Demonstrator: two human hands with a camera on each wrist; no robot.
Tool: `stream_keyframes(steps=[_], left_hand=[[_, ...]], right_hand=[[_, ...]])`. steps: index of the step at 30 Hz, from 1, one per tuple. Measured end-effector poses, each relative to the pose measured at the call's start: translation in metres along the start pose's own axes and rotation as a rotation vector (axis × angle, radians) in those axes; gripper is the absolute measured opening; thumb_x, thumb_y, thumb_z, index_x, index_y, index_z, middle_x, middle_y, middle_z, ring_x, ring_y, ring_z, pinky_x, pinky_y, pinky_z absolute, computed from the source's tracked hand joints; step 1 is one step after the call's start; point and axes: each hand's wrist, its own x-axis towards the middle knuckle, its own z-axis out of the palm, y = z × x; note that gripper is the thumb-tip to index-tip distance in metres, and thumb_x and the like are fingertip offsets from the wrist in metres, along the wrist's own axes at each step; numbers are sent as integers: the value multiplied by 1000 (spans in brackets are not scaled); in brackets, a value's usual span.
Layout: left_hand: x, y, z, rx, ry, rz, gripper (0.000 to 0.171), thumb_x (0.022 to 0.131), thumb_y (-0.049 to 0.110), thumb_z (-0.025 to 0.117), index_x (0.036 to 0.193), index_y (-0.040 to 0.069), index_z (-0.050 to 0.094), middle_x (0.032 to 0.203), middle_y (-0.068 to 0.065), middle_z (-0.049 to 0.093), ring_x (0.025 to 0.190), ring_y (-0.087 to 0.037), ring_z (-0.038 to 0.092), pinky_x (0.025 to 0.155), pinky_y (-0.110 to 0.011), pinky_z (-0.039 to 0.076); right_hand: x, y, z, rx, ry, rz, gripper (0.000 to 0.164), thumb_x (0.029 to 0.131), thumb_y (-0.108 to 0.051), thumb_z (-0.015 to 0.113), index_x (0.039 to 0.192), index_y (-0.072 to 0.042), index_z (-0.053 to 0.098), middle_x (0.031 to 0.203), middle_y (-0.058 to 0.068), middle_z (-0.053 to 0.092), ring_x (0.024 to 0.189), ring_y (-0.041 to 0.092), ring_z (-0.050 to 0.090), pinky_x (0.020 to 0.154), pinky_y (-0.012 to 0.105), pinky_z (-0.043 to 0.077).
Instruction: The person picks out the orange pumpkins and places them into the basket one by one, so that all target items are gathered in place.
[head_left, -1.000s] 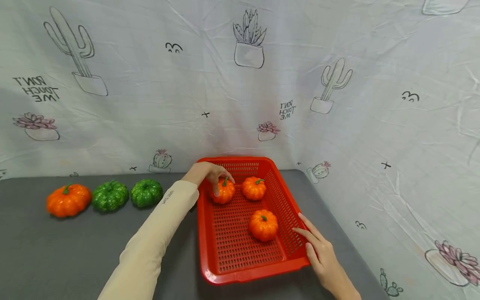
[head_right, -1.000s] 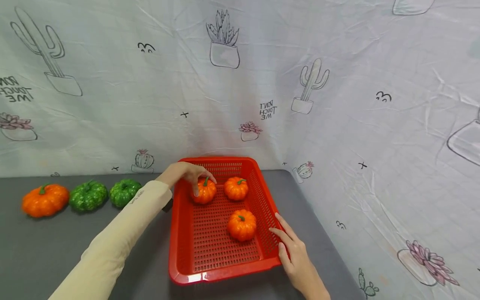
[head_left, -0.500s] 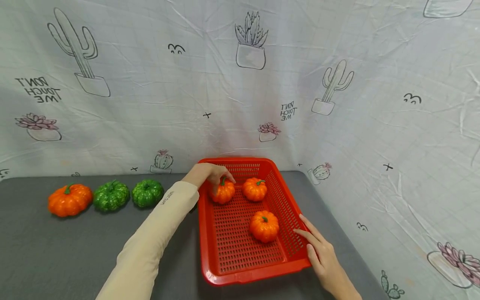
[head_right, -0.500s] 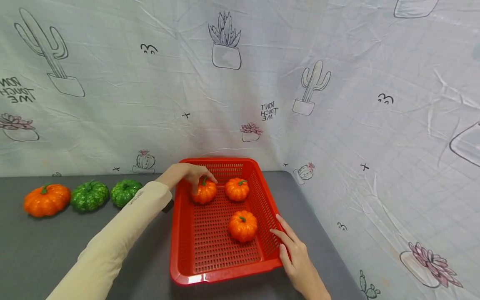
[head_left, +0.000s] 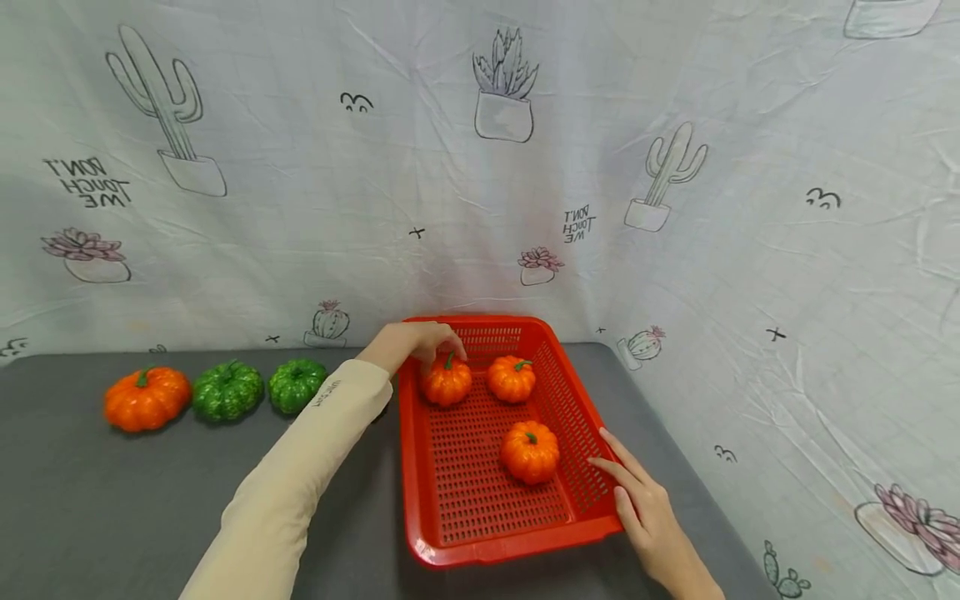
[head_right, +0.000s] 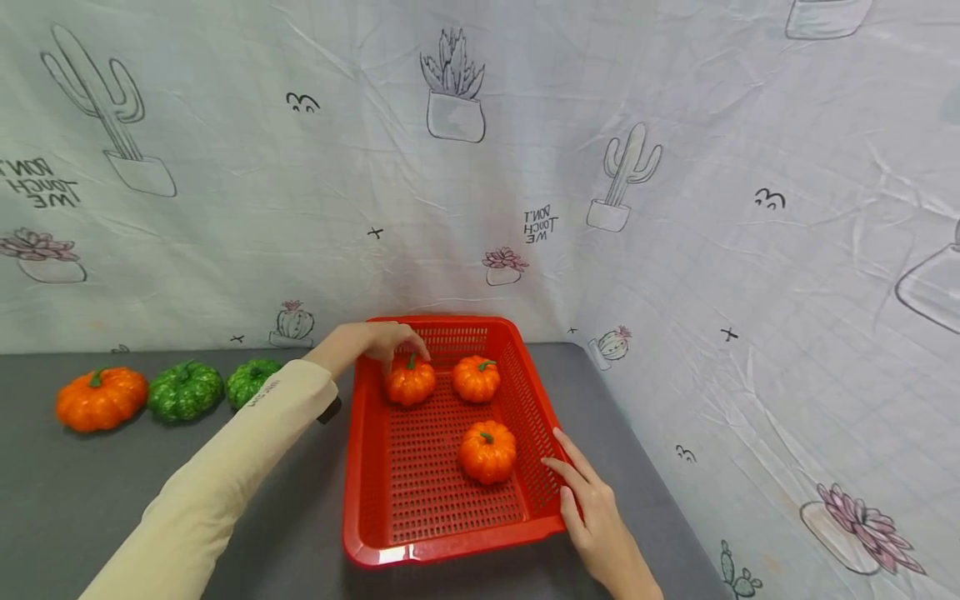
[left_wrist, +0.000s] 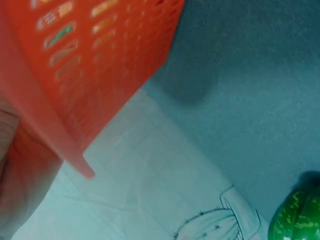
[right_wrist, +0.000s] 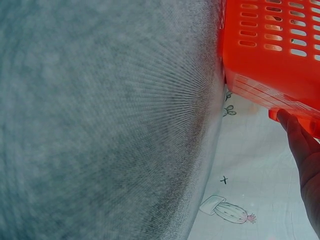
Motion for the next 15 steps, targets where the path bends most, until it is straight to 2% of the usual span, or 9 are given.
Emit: stream_keyframes(steps=[3,8,11,14,15], left_hand=[[-10,-8,-3,-22,47,45,59,76,-12,73,128,14,63,132,-7,53,121,-24,48,94,-34,47],[-32,-21,-12,-76,182,193,48,77,-12,73,122,2,64,125,-14,59,111,-30,55,92,-39,48],[-53,-27,-17,-169,275,249,45,79,-12,70,123,-4,62,129,-20,56,114,-36,55,93,-43,48],[-78,-34,-19,-262,347,267,45,82,-10,69,126,-7,58,134,-23,52,120,-41,52,95,-47,46],[-87,-36,-19,-266,374,257,46,83,-8,69,127,-5,58,135,-22,51,120,-40,52,96,-47,46]], right_hand=[[1,-1,1,2,-5,-4,38,84,9,48,117,1,64,140,23,46,127,20,47,105,14,29],[2,-3,3,-1,-3,-10,37,84,9,48,115,1,65,138,23,47,125,20,48,104,13,29],[3,-3,3,-2,-4,-8,36,85,9,48,115,1,65,139,23,47,126,19,48,104,13,29],[1,-4,1,-9,2,-11,36,84,9,48,115,1,65,138,22,48,127,18,47,104,13,29],[0,-5,0,-11,4,-10,36,84,9,48,115,1,65,138,22,48,126,17,47,103,12,29]])
